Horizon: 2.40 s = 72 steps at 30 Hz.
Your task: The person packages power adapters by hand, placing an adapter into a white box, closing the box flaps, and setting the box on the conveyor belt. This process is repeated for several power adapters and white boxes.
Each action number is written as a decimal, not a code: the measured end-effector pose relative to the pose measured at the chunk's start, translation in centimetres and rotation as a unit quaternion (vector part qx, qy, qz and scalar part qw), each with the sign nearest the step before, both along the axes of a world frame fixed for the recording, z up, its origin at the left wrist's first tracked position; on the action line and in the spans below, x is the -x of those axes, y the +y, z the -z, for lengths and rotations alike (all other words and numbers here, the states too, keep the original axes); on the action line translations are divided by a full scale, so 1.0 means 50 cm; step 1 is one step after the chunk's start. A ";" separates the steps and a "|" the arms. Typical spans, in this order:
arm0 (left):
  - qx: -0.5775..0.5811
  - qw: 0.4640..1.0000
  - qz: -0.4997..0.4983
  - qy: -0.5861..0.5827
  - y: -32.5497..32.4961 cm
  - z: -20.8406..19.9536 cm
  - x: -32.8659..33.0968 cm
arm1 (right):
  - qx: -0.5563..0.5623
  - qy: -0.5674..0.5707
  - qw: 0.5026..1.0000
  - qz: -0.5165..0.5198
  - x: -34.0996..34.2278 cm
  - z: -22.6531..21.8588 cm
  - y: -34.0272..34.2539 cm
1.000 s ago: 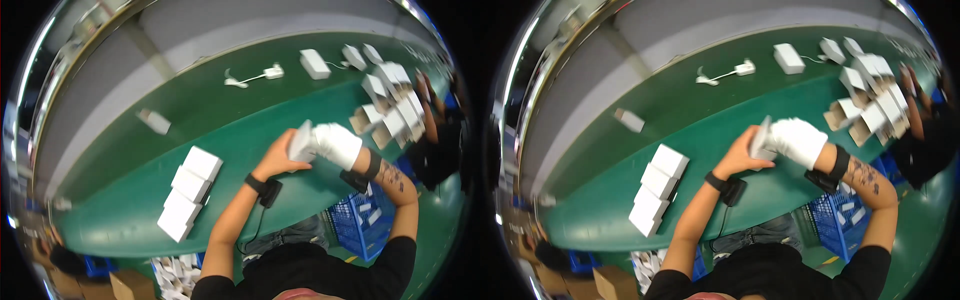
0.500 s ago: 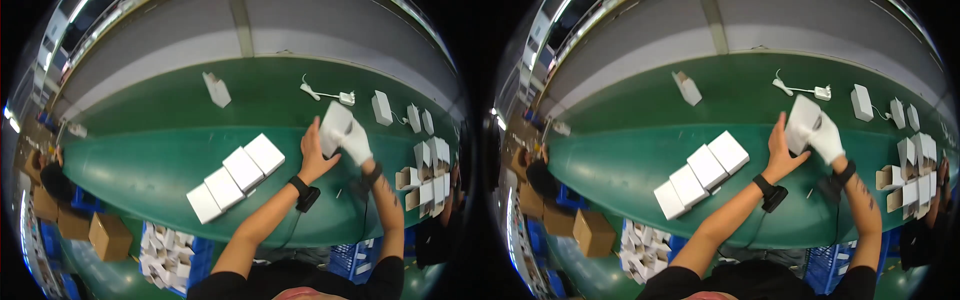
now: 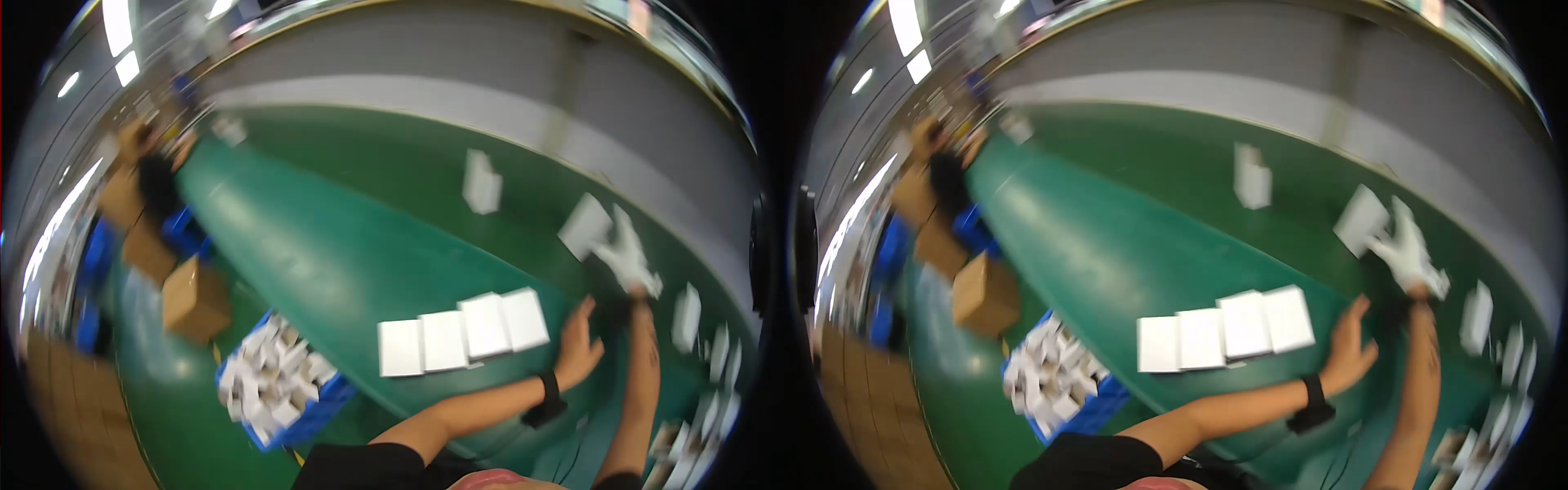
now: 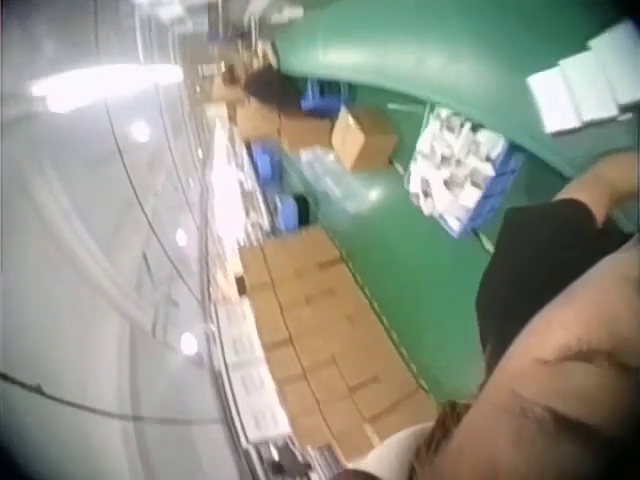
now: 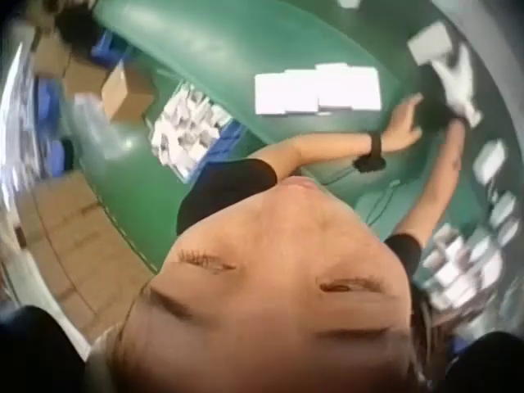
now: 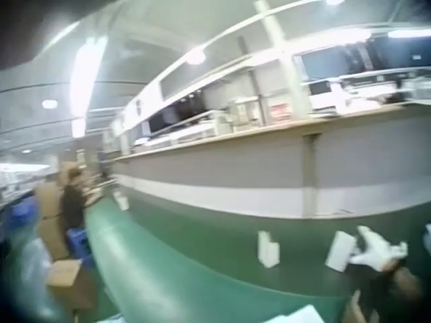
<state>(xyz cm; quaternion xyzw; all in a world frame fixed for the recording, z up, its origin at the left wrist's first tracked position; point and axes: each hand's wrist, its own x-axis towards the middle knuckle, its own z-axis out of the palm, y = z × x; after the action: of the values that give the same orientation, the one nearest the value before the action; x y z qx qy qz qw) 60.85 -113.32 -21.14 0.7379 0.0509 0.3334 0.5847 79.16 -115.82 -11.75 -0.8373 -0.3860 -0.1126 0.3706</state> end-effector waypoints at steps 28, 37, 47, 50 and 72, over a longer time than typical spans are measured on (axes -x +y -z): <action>0.600 0.556 0.555 0.152 -0.054 -0.006 -0.024 | -0.346 0.256 0.901 0.051 0.379 0.051 -0.283; 0.597 0.509 0.592 0.184 -0.055 -0.007 0.024 | -0.401 0.255 0.876 0.082 0.423 0.010 -0.341; 0.614 0.612 0.496 0.054 0.018 -0.068 -0.050 | -0.349 0.293 0.888 0.056 0.405 0.004 -0.299; 0.546 0.689 0.468 0.092 -0.050 -0.142 -0.066 | -0.310 0.261 0.914 0.033 0.420 0.006 -0.308; -0.406 0.871 0.154 0.230 -0.278 -0.115 -0.425 | -0.545 0.122 0.809 0.184 0.424 -0.055 -0.482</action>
<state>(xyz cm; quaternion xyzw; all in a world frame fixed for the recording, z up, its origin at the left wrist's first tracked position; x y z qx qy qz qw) 82.12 -127.22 -15.39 0.9645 -0.0709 0.0513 0.2490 57.98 -139.92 -8.99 -0.5601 -0.0519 -0.2676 0.7823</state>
